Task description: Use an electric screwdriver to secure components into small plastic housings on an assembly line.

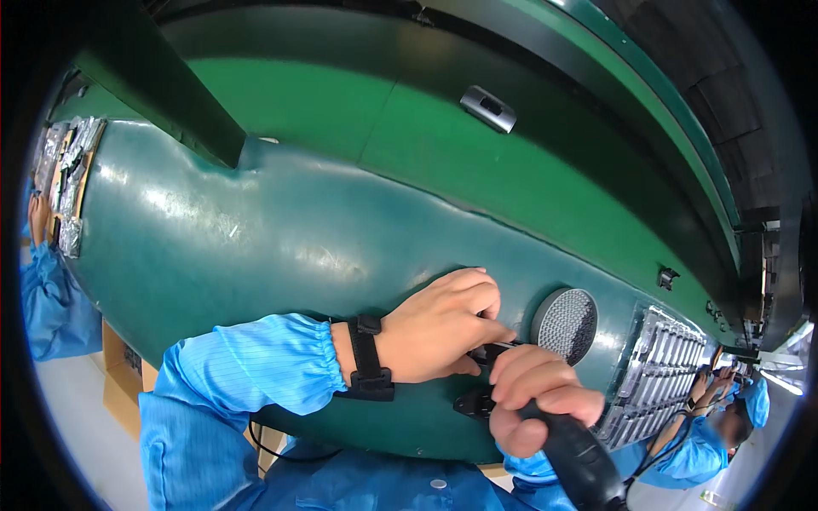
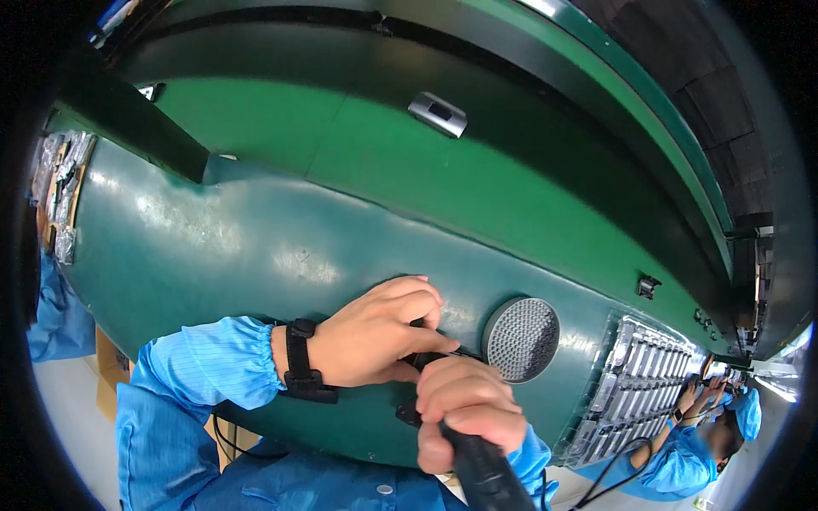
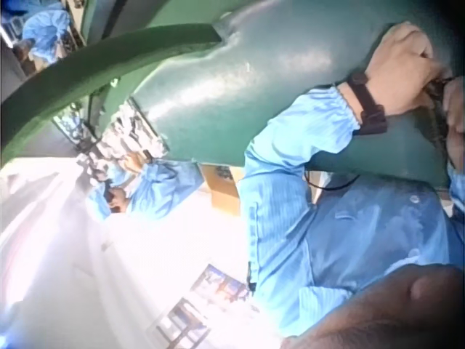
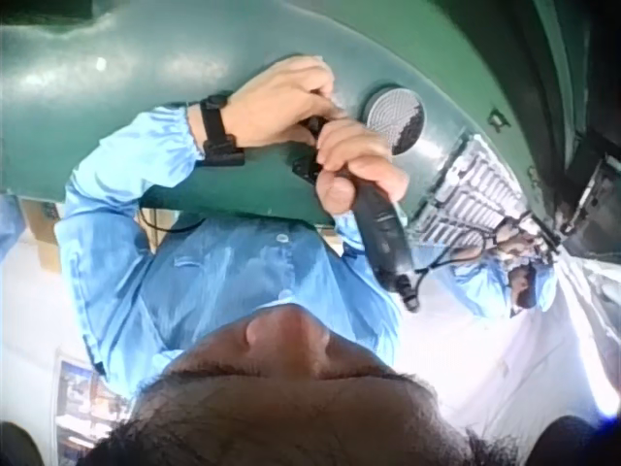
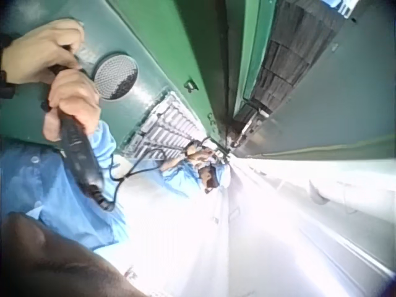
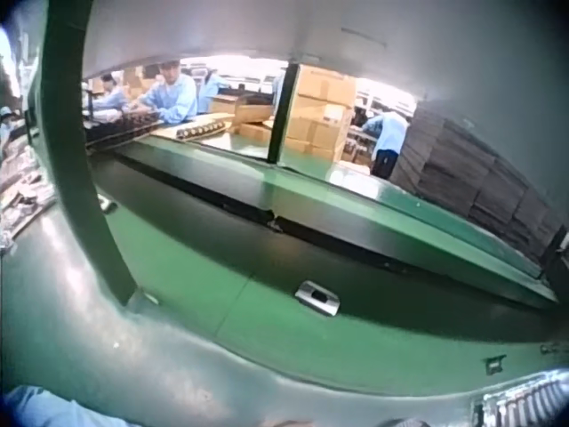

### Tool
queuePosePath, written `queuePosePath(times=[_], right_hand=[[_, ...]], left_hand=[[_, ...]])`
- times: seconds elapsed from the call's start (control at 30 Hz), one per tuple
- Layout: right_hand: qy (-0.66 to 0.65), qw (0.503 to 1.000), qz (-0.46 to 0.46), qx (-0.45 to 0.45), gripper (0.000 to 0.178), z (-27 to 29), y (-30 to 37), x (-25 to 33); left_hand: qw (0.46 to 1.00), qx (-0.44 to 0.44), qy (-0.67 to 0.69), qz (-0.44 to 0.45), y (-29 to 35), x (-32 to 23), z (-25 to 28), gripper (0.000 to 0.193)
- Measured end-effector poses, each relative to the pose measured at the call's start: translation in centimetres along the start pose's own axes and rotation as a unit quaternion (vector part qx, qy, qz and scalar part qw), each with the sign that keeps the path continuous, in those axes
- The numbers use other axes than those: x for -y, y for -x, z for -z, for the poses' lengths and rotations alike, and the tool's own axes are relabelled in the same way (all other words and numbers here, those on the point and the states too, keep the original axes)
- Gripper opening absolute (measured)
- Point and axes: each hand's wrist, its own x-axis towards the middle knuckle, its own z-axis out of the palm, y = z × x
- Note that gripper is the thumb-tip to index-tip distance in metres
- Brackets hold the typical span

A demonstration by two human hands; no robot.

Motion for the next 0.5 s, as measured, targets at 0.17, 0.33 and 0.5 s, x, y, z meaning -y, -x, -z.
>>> queuePosePath(times=[0.17,0.33,0.5], right_hand=[[-0.039,0.993,-0.001,-0.113,0.035,1.0,0.1,2.4],[0.064,0.979,0.011,-0.195,0.033,6.3,-0.5,4.3],[0.012,0.973,0.022,-0.228,0.035,7.7,0.5,2.3]], left_hand=[[0.999,0.039,-0.004,0.018,0.4,-0.5,0.5,0.055],[0.998,0.052,-0.004,0.029,0.0,-1.0,0.8,0.059],[0.998,0.053,-0.012,0.027,-0.6,-1.0,0.8,0.059]])
